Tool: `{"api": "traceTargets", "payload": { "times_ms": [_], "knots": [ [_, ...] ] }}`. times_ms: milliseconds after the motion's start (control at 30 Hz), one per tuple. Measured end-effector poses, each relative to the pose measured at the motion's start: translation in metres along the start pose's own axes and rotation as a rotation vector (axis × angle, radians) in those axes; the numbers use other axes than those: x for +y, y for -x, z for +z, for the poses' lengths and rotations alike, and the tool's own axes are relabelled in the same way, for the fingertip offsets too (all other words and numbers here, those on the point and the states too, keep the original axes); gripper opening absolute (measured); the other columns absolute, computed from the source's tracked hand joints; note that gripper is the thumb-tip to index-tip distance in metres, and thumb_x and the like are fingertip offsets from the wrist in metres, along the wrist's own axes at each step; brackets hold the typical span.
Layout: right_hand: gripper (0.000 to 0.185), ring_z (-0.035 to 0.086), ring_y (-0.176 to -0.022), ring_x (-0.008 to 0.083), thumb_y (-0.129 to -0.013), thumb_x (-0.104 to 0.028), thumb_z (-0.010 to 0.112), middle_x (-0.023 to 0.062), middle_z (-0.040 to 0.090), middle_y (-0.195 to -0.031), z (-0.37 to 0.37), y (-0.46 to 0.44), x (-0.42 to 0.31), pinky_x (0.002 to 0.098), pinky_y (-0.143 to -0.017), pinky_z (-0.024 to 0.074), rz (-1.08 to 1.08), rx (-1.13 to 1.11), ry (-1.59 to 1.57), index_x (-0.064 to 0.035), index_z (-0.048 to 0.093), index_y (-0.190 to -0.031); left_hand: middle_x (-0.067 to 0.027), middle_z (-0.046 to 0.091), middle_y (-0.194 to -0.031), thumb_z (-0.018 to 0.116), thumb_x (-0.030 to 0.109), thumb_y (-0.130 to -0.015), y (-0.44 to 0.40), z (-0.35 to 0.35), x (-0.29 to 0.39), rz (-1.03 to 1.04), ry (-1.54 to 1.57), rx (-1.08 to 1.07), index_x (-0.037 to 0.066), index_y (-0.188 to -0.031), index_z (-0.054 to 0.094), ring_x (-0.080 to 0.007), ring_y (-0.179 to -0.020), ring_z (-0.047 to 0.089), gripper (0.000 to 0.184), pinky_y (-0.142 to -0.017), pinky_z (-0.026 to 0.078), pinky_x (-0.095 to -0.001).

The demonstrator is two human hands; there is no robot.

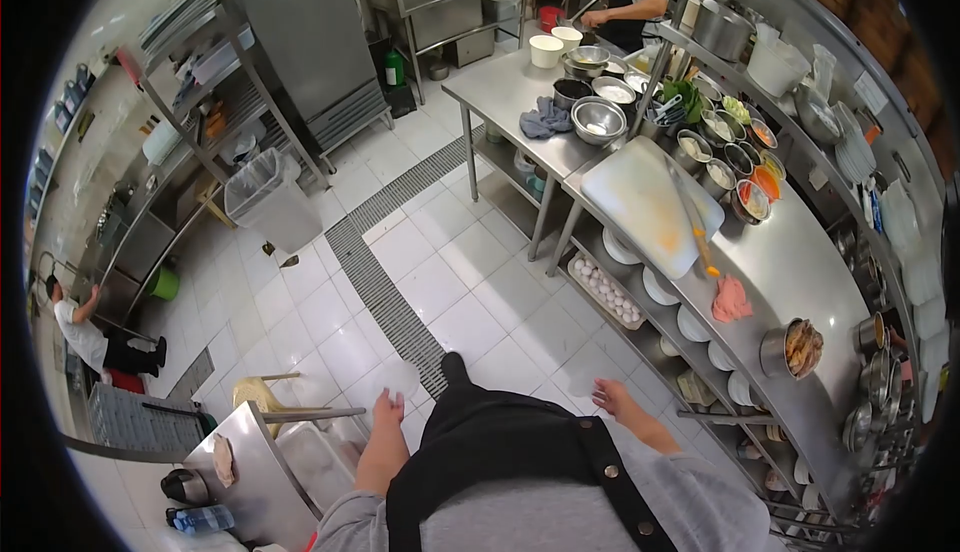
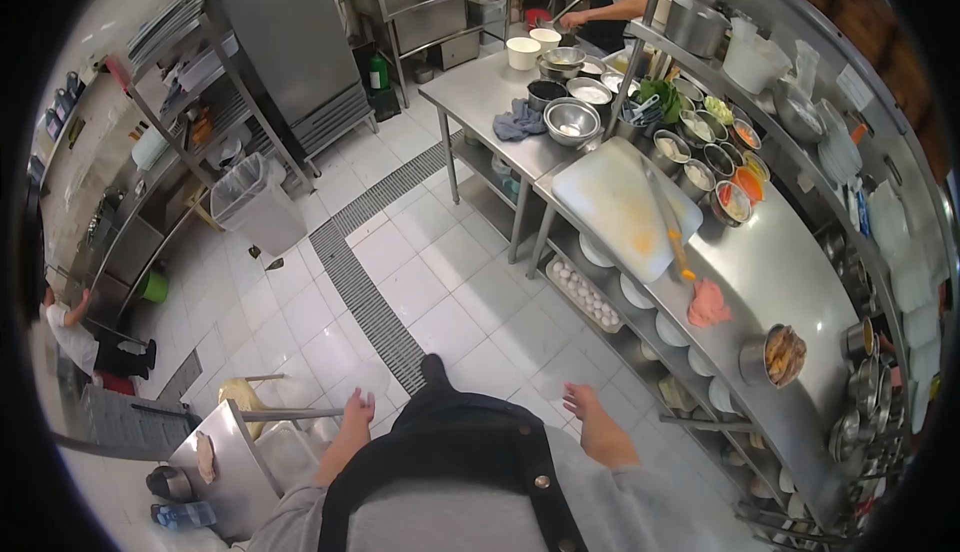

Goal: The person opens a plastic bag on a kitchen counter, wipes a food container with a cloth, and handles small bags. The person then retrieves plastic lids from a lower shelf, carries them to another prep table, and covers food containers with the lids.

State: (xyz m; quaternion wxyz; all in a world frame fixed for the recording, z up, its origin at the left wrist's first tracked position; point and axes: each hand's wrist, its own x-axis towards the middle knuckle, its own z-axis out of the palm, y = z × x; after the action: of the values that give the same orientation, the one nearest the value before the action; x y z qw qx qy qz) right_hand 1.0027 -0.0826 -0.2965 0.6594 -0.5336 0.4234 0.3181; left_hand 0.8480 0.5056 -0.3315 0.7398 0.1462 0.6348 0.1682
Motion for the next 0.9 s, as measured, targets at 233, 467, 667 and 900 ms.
{"api": "traceTargets", "payload": {
  "times_ms": [233,467,667,900],
  "knots": [
    [0.027,0.055,-0.096,0.0266,-0.084,-0.024,0.069,0.0083,0.054,-0.096,0.038,-0.027,-0.037,0.0414,-0.082,0.0495,0.059,0.302,-0.093,-0.008,0.056,-0.102,0.0,0.05,-0.113,0.069,0.033,-0.082,0.022,0.125,0.027,-0.097,-0.32,-0.241,0.025,-0.112,0.059,-0.0211,-0.112,0.045,0.032,-0.089,0.04,-0.049],
    [0.029,0.057,-0.095,0.0292,-0.086,-0.03,0.066,0.0101,0.054,-0.096,0.161,-0.039,-0.097,0.0408,-0.079,0.0506,-0.068,0.158,-0.122,-0.0048,0.055,-0.095,-0.0042,0.047,-0.13,0.061,0.032,-0.09,-0.055,0.085,0.075,-0.185,-0.12,-0.055,0.021,-0.127,0.05,-0.0273,-0.114,0.047,0.041,-0.077,0.051,-0.0415],
    [0.033,0.057,-0.093,0.0254,-0.083,-0.034,0.071,0.0066,0.055,-0.095,0.235,-0.087,-0.151,0.0414,-0.08,0.0503,-0.052,0.211,0.039,-0.0076,0.054,-0.092,-0.0244,0.044,-0.125,0.057,0.013,-0.092,-0.086,0.119,0.144,-0.416,0.485,-0.23,0.0,-0.13,0.039,-0.0376,-0.113,0.051,0.043,-0.09,0.055,-0.0435],
    [0.044,0.056,-0.092,0.0226,-0.077,-0.028,0.077,0.0058,0.054,-0.099,0.364,-0.093,-0.238,0.0412,-0.079,0.0506,-0.259,0.226,0.075,-0.0062,0.05,-0.104,-0.0265,0.042,-0.125,0.049,0.007,-0.095,-0.118,0.207,0.2,-0.107,0.143,-0.135,-0.006,-0.132,0.034,-0.0366,-0.11,0.053,0.042,-0.09,0.055,-0.0463]
  ]
}}
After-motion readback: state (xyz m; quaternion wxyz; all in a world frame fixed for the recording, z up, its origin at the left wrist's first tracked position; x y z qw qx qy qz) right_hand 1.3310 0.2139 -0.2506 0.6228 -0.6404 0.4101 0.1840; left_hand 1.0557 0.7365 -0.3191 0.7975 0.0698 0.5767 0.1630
